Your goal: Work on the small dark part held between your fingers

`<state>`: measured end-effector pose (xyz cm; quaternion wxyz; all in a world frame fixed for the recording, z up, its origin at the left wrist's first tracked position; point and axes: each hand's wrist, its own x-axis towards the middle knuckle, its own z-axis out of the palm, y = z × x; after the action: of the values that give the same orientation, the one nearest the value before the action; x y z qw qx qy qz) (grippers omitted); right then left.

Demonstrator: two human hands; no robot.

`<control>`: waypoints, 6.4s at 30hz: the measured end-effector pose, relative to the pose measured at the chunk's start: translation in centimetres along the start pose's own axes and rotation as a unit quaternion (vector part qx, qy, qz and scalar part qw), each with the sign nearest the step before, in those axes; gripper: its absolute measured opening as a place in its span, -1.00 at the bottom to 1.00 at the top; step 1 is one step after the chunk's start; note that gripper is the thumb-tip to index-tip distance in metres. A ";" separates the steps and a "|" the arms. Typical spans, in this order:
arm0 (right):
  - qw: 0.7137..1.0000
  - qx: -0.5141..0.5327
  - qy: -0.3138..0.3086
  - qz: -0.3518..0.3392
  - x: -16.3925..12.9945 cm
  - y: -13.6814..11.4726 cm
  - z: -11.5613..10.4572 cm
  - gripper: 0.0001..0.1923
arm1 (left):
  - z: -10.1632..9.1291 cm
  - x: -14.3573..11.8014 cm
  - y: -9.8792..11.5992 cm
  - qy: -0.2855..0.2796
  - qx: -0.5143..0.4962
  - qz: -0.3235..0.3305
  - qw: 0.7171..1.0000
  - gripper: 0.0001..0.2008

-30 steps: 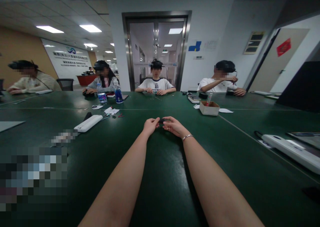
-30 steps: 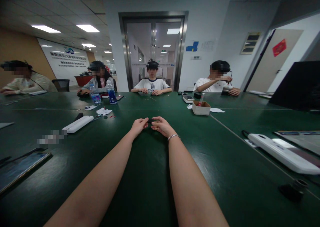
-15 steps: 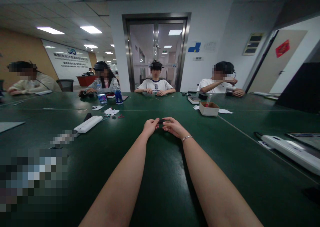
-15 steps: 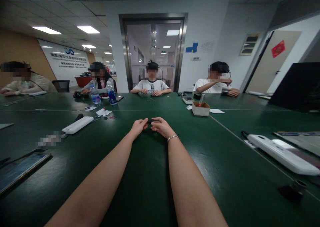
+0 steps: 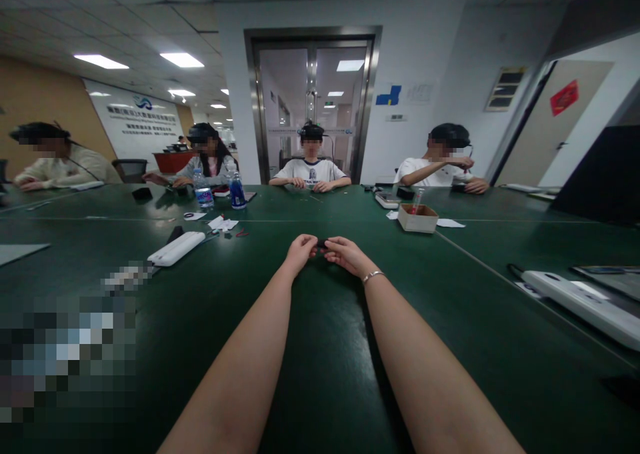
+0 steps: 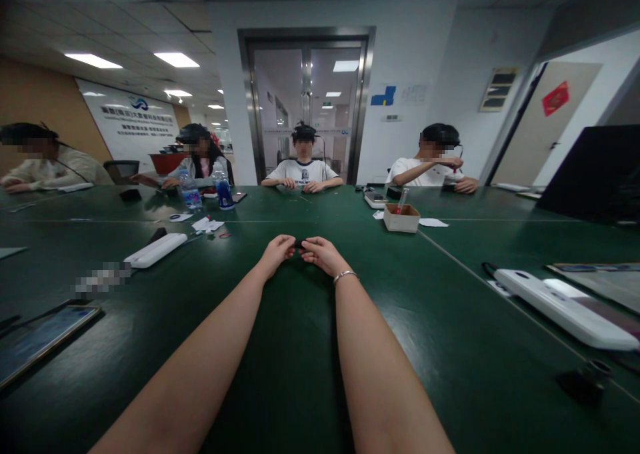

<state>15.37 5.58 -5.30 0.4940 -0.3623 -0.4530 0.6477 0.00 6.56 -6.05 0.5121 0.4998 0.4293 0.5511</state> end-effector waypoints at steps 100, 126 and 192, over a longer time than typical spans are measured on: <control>1.000 -0.006 0.014 0.002 -0.1 -0.2 0.3 -0.95 | 0.1 0.0 -0.3 -0.018 0.119 0.018 0.993 -0.79; 1.000 0.003 0.008 0.003 -0.1 0.0 0.1 -0.91 | 0.2 0.2 -0.6 -0.019 0.104 0.016 0.994 -0.81; 0.996 -0.084 0.015 -0.003 0.0 -0.4 0.8 -0.68 | -0.1 0.5 -1.1 0.008 0.072 0.086 0.994 -0.89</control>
<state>14.71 5.42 -4.66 0.4703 -0.4106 -0.4997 0.6004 0.01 7.22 -7.08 0.4221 0.5660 0.4271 0.5649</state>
